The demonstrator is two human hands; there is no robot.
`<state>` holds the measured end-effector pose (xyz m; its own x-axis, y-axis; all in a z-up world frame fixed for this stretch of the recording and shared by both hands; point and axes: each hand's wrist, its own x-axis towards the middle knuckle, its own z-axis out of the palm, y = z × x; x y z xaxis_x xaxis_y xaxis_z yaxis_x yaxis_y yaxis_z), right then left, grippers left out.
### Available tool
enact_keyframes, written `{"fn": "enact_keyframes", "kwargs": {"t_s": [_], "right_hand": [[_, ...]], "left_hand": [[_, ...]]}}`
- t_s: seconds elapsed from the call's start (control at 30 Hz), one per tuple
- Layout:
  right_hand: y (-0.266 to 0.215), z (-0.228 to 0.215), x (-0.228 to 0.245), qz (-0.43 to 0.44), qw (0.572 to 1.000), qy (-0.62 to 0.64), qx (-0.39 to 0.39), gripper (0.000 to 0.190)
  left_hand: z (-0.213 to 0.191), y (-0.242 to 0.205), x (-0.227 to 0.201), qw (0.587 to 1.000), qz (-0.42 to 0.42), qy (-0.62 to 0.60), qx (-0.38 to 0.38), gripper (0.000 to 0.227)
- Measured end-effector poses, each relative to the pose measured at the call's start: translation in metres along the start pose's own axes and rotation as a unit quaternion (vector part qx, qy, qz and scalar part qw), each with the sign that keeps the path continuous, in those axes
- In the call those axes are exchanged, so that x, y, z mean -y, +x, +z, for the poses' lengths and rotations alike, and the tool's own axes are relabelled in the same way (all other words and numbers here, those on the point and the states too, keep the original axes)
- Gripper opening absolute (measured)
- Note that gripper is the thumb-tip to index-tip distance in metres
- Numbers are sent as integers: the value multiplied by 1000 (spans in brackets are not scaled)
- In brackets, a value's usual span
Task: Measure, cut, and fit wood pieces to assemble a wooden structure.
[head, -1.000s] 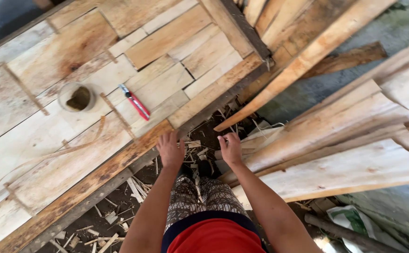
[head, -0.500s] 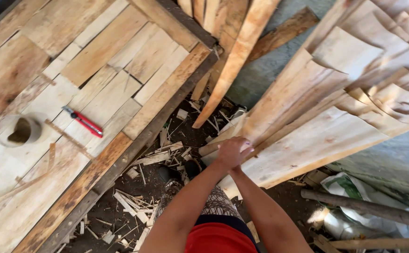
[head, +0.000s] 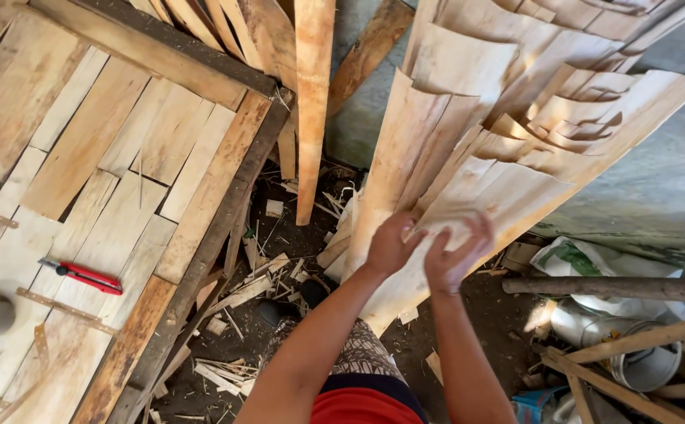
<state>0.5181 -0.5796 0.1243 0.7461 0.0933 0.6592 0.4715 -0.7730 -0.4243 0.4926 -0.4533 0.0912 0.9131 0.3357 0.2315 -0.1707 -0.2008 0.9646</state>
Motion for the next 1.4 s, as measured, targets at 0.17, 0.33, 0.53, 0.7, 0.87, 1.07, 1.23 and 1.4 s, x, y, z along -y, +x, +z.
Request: {"fn": "enact_keyframes", "kwargs": {"t_s": [0.17, 0.33, 0.53, 0.7, 0.87, 1.07, 1.23, 1.4], "right_hand": [[27, -19, 7, 33, 998, -38, -25, 39], [16, -4, 22, 34, 998, 52, -16, 51], [-26, 51, 64, 123, 885, 358, 272, 56], [-100, 118, 54, 233, 724, 328, 561, 21], [-113, 152, 83, 232, 701, 441, 510, 17], [-97, 174, 171, 186, 755, 460, 428, 14], [-73, 178, 288, 130, 767, 433, 456, 17], [-88, 194, 373, 96, 679, 498, 532, 26]], "left_hand": [[-2, -9, 1, 989, -96, 28, 111, 25], [-62, -43, 18, 963, -190, -188, 27, 18], [-160, -79, 50, 945, -162, -213, -186, 9], [-214, -100, 63, 914, -145, -270, -266, 17], [-256, -117, 65, 928, -197, -175, -263, 46], [-292, -151, 50, 911, -351, -58, -209, 72], [-336, -182, 50, 878, -407, -93, -236, 74], [-380, -246, 111, 872, -393, -106, -271, 54]]}}
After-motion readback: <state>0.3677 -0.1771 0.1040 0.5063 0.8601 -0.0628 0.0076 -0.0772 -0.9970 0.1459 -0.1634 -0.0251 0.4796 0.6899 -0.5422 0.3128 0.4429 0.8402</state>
